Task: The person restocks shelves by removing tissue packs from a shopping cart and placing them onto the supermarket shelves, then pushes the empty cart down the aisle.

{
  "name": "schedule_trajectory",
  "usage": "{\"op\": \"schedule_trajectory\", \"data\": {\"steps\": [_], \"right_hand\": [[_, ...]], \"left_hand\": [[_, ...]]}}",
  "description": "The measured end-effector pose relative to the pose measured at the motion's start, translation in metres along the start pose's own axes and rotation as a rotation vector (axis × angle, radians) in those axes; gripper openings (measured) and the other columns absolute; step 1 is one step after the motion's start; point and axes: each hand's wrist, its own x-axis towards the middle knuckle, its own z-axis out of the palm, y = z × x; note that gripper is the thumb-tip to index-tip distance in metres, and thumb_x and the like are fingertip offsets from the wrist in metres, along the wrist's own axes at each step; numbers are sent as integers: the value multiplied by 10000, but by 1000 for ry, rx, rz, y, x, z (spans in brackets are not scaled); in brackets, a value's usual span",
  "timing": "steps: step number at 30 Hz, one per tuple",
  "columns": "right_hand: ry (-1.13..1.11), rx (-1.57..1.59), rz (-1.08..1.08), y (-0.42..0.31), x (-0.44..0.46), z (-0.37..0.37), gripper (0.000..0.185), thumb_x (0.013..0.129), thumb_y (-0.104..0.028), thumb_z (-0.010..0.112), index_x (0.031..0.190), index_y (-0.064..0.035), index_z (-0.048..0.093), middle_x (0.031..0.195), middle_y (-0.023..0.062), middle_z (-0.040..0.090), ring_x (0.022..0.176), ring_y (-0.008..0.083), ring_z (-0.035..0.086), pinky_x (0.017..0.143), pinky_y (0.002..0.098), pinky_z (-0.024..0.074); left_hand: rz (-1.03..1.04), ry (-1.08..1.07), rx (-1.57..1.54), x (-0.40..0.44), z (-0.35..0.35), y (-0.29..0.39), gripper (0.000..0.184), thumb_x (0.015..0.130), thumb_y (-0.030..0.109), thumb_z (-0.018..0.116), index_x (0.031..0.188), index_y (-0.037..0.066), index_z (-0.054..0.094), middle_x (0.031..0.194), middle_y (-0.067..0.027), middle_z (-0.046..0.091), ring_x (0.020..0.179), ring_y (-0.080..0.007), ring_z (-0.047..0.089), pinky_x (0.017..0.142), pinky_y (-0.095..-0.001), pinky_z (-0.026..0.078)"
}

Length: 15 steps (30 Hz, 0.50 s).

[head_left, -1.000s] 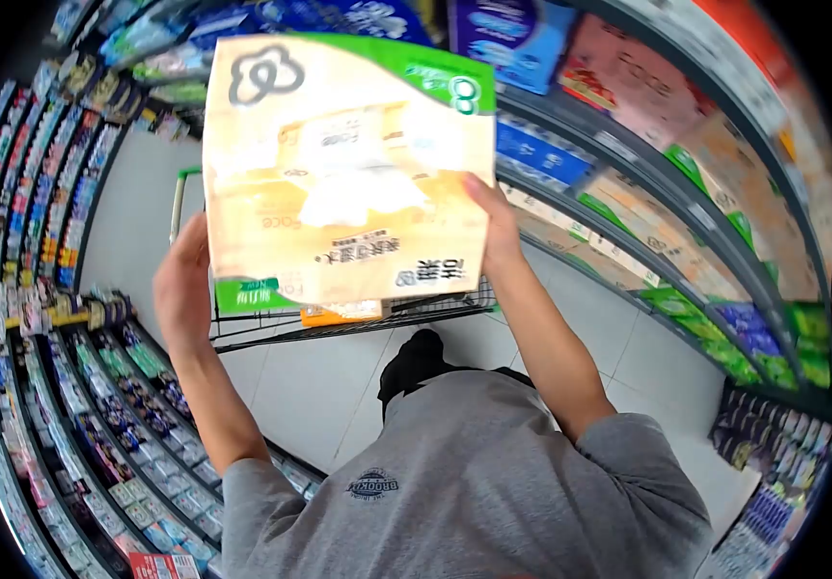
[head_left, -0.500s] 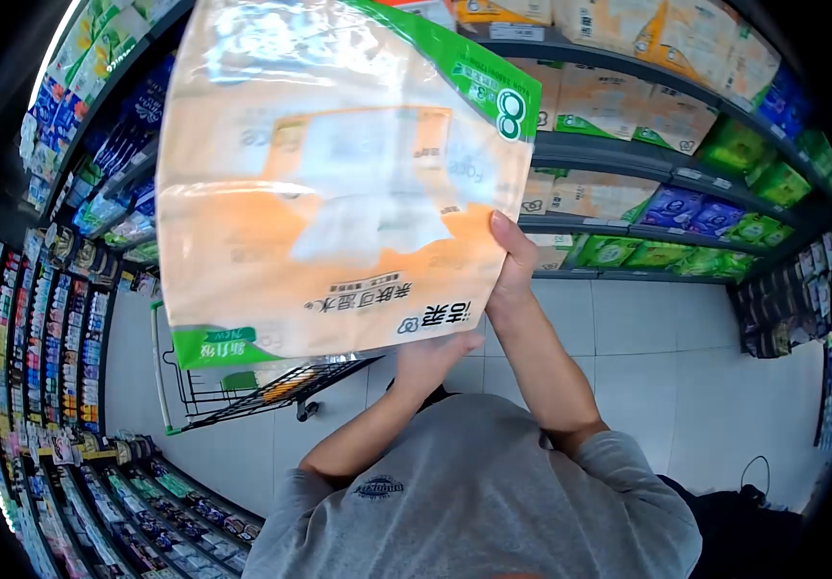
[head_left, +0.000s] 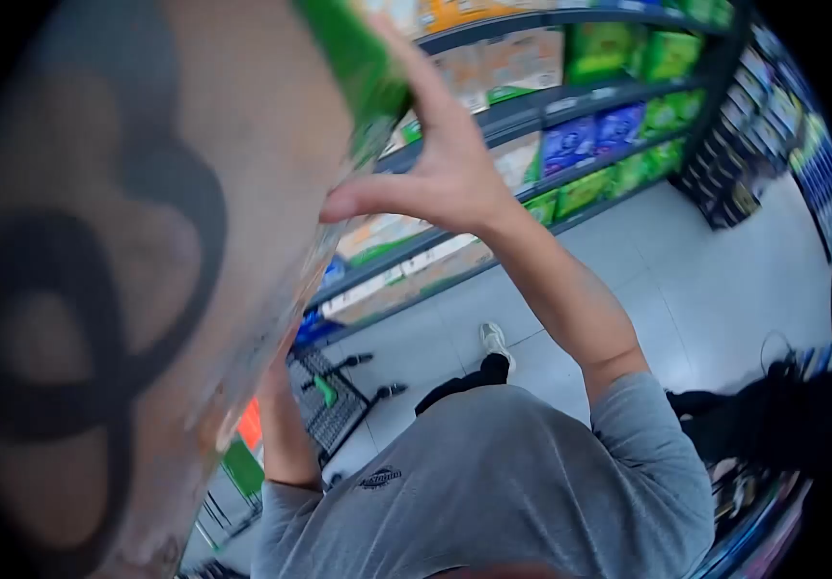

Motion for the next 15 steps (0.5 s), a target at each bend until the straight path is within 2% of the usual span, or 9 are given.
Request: {"op": "schedule_trajectory", "data": {"steps": [1,3,6,8,10,12,13,14,15], "right_hand": [[-15,-17,-8,-1,14,-13,1072,491,-250,894,1383,-53,332,1351,138,412,1260,238,371,1046,351,288],[-6,-309,-13,3,23,-32,985,507,-275,888,1334,-60,399,1304,146,457,1219,247,422,1023,340,321],[-16,-128,75,22,38,-72,969,523,-290,882,1327,-45,400,1246,120,501,1179,248,464,1002,350,351],[-31,160,190,24,47,-101,882,584,-310,849,1302,-40,414,1190,100,530,1144,219,489,965,355,392],[-7,401,268,40,53,-134,655,725,-242,763,1236,18,447,1131,132,567,1009,218,583,908,357,445],[341,634,284,68,43,-164,568,813,-519,506,1098,-28,500,963,132,604,833,221,604,758,364,493],[514,733,258,82,38,-179,648,857,-658,378,1028,-51,527,879,132,622,745,223,615,683,367,516],[564,818,320,87,34,-195,711,860,-669,336,1179,-47,466,1090,135,553,980,251,527,850,409,432],[621,903,378,92,30,-211,797,863,-680,294,1329,-43,405,1302,138,484,1215,279,440,1017,451,348]], "left_hand": [[-39,-48,-25,14,8,-1,434,665,1,724,1076,-24,589,1063,-111,612,973,-199,578,875,-343,451],[-148,-159,-71,39,25,-1,467,646,22,733,1086,-24,583,1066,-110,609,973,-199,577,867,-346,454],[-264,-323,-87,77,59,-1,517,619,54,746,1100,-24,574,1069,-108,605,972,-200,575,855,-351,458],[-311,-398,-71,95,80,2,551,601,76,755,1110,-23,568,1072,-107,602,972,-201,574,847,-354,460],[-316,-423,-62,116,95,7,586,583,97,764,1120,-23,563,1074,-106,600,971,-202,573,839,-357,463],[-232,-361,-124,139,107,20,621,564,118,773,1129,-23,557,1077,-105,597,971,-202,572,832,-360,465],[6,-220,-315,158,124,25,776,548,243,782,1214,-25,489,1122,-107,566,998,-205,561,836,-349,459],[44,-189,-383,173,137,45,847,591,314,766,1276,-42,416,1159,-119,542,1010,-209,555,835,-334,450],[17,-190,-501,188,147,48,921,580,276,797,1321,-59,364,1243,-136,498,1102,-223,510,928,-332,409]]}}
